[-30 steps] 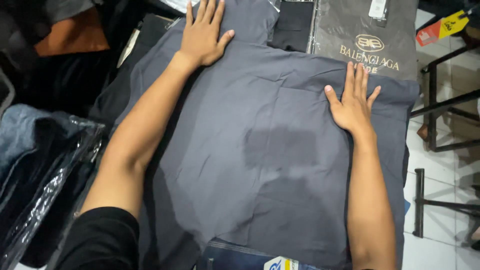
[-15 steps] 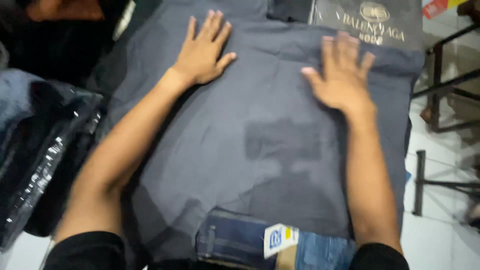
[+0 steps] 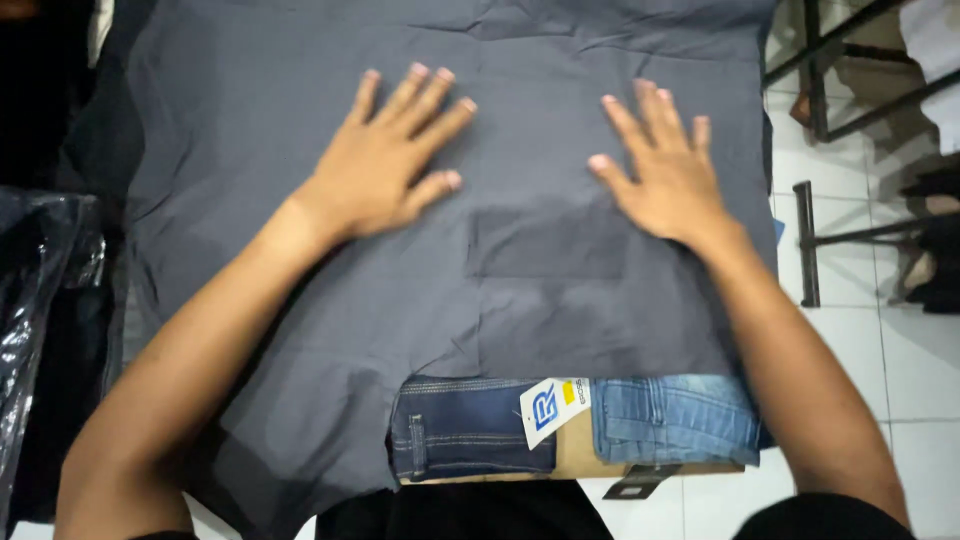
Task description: Smoothing and preparing a grey shirt for folding on a retail counter.
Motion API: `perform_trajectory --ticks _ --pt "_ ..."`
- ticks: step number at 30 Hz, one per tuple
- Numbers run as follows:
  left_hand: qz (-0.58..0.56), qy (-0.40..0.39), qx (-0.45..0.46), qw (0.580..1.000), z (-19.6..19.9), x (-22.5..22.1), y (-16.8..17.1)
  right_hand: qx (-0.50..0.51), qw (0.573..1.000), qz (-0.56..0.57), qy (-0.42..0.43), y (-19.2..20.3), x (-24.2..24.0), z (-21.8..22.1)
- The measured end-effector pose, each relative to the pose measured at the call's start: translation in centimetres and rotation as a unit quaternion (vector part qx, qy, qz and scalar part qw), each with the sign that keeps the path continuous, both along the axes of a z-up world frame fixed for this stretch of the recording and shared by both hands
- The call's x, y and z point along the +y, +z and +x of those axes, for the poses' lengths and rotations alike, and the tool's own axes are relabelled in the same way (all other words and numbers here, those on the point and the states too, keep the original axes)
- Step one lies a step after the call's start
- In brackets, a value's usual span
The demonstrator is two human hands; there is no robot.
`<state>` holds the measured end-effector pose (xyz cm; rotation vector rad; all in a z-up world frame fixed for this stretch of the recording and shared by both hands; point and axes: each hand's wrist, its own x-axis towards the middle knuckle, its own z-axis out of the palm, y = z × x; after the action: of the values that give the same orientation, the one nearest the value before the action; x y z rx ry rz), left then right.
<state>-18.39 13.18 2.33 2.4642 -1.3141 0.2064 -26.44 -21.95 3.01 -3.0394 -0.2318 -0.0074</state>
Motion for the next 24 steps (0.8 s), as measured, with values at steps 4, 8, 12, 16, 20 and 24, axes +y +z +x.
perform_trajectory --ticks 4,8,12,16,20,24 --pt "0.015 -0.150 -0.001 0.989 -5.5 -3.9 0.3 -0.002 0.991 -0.003 -0.132 -0.6 -6.3 -2.7" --pt "-0.006 -0.207 0.006 0.978 -11.5 -5.2 -1.3 -0.039 0.979 0.024 -0.196 -0.4 -5.5 -4.8" --pt "-0.033 -0.288 0.126 0.949 -14.7 -3.6 -0.3 -0.023 0.997 0.041 -0.064 -0.5 0.2 -6.7" --pt "-0.052 -0.323 0.253 0.911 -15.9 -1.6 0.8 0.028 0.989 0.041 0.139 0.6 8.9 -8.8" --pt "-0.124 -0.283 0.325 0.894 -14.9 1.7 5.8 0.085 0.947 0.098 0.293 0.9 10.8 -6.6" --pt "-0.131 -0.019 0.171 0.976 -14.9 6.8 4.0 0.017 0.959 0.017 0.281 0.5 12.3 -2.4"
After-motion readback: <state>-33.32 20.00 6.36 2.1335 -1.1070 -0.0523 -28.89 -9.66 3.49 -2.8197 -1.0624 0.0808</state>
